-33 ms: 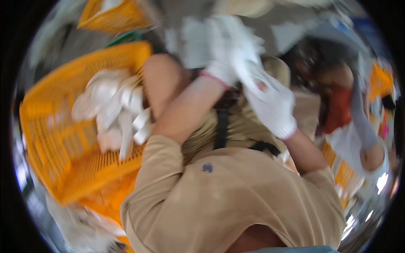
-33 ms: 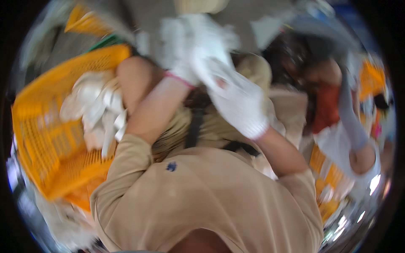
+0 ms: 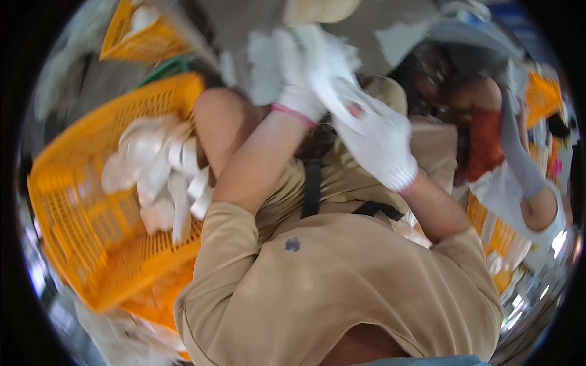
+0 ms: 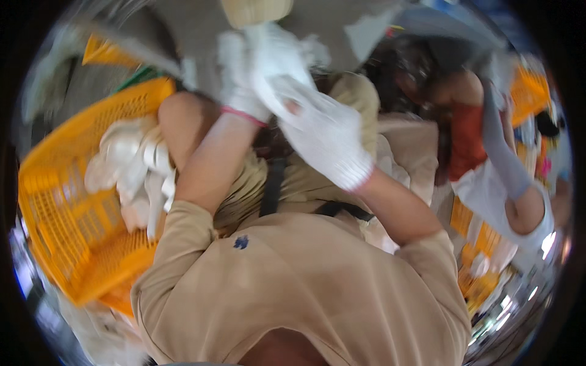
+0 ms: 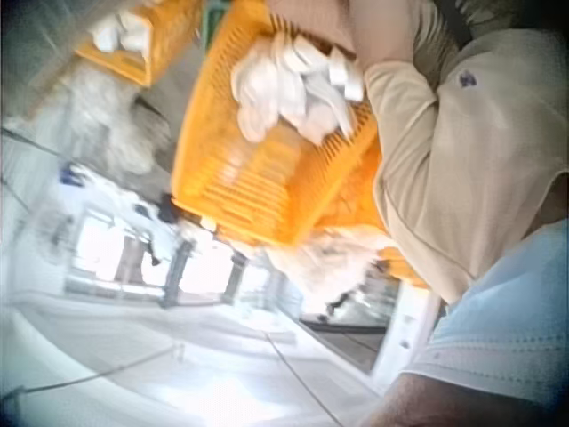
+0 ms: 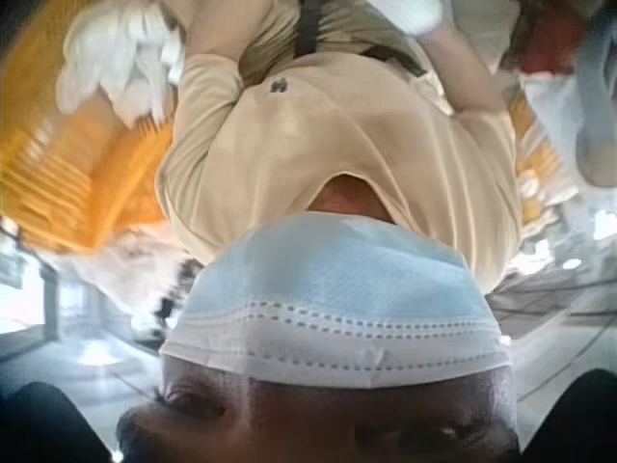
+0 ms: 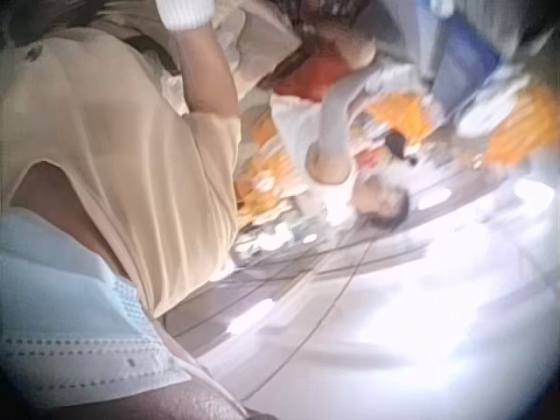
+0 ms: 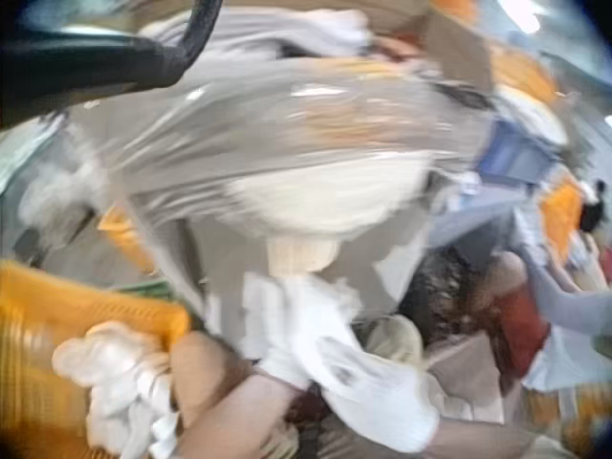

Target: The person sits on the floor and repeatedly rubs white slipper-like items against a rotating brush to clean them. They pick up each item from a yellow basket, scrub it with both hands, and place it back into the basket.

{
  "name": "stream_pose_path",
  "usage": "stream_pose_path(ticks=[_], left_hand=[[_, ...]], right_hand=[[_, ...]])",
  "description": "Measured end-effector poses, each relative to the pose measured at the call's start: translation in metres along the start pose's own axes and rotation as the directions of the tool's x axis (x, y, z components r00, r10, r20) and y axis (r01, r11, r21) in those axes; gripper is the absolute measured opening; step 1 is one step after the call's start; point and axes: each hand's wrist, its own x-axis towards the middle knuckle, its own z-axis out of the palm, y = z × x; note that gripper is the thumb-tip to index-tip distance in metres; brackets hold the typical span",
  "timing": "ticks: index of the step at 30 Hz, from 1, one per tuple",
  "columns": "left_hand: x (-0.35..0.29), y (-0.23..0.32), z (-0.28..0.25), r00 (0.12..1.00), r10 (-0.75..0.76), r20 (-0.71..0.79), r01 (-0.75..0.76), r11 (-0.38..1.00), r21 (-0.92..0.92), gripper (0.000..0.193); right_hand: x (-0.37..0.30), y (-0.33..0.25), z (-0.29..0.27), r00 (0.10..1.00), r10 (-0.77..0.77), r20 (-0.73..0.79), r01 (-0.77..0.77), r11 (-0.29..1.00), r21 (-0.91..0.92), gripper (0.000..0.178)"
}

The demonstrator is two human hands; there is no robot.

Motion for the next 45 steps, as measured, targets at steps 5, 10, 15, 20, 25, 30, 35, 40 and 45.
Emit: stream_pose_path(ticks=[5, 10, 15, 20, 25, 30, 35, 40, 45], left_hand=[[0.023, 0.016, -0.024, 0.997, 0.074, -0.028, -0.073, 0.997, 0.039, 0.034], [0.048, 0.004, -0.052, 0.892, 0.008, 0.453, 0.192, 0.899, -0.393, 0.035], [0.050, -0.009, -0.044, 0.979, 0.034, -0.199, -0.062, 0.989, -0.136, 0.043], [0.011, -0.003, -0.028, 0.778, 0.593, 0.208, -0.551, 0.484, 0.680, 0.035], [0.001, 0.017, -0.008, 0.771, 0.616, 0.164, -0.556, 0.523, 0.646, 0.028], [0.012, 0.010, -0.007, 0.903, 0.429, 0.017, -0.412, 0.854, 0.319, 0.042], [0.017, 0.000, -0.021, 0.932, -0.226, 0.282, 0.331, 0.849, -0.413, 0.063], [0.046, 0.021, -0.026, 0.944, -0.326, 0.051, 0.319, 0.862, -0.394, 0.081], [0.042, -0.010, -0.022, 0.959, -0.283, 0.002, 0.250, 0.844, -0.474, 0.081]], right_hand=[[0.062, 0.026, 0.025, 0.972, 0.042, 0.232, -0.010, 0.991, -0.137, 0.029], [0.042, 0.023, 0.032, 0.987, 0.163, 0.014, -0.162, 0.986, -0.023, 0.029], [0.069, 0.028, 0.055, 0.964, 0.258, 0.060, -0.262, 0.962, 0.073, 0.032], [0.063, 0.034, 0.048, 0.951, 0.309, 0.021, -0.309, 0.947, 0.081, 0.030], [0.050, 0.023, 0.046, 0.934, 0.357, 0.022, -0.356, 0.933, -0.050, 0.035], [0.076, 0.024, 0.052, 0.935, 0.353, 0.044, -0.354, 0.934, 0.040, 0.040], [0.049, 0.014, 0.025, 0.782, 0.374, 0.499, -0.509, 0.845, 0.165, 0.047], [0.071, 0.008, 0.031, 0.709, 0.399, 0.581, -0.704, 0.430, 0.565, 0.068], [0.058, 0.002, 0.014, 0.684, 0.390, 0.616, -0.726, 0.445, 0.524, 0.039]])
